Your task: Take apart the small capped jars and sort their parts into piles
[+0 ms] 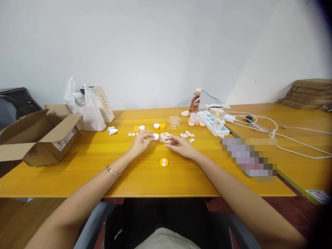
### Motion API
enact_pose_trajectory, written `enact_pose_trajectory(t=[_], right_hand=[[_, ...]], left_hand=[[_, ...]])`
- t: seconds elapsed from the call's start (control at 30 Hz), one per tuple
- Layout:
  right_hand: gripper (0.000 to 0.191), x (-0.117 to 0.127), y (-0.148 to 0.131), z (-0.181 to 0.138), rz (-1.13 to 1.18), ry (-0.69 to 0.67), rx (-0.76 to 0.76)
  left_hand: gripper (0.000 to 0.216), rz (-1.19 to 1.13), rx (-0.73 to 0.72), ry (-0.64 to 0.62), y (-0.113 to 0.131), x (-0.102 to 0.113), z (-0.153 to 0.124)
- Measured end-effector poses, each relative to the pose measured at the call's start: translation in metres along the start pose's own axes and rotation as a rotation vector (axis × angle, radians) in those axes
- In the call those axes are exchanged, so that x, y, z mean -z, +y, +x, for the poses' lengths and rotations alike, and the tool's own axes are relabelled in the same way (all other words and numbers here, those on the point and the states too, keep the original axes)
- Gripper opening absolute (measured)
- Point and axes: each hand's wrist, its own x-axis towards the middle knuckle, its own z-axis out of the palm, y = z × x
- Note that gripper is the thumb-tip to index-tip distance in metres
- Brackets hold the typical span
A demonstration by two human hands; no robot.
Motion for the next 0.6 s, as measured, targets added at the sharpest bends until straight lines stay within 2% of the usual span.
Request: enact_pose_trajectory(t=[0.13, 0.27, 0.6], right_hand=[[0.03, 0.002, 0.004, 0.001, -0.063, 0.026, -0.009], [0.027, 0.004, 0.004, 0.001, -0.083, 0.062, -0.026], [0.028, 0.005, 0.009, 0.002, -0.067, 0.071, -0.02]], left_hand=[[0.013, 0.177, 0.116, -0.068, -0.021, 0.0, 0.031], [0.013, 0.255, 0.16, -0.112, -0.037, -0.011, 0.05], [0.013, 0.317, 0.203, -0.141, -0.047, -0.031, 0.06]])
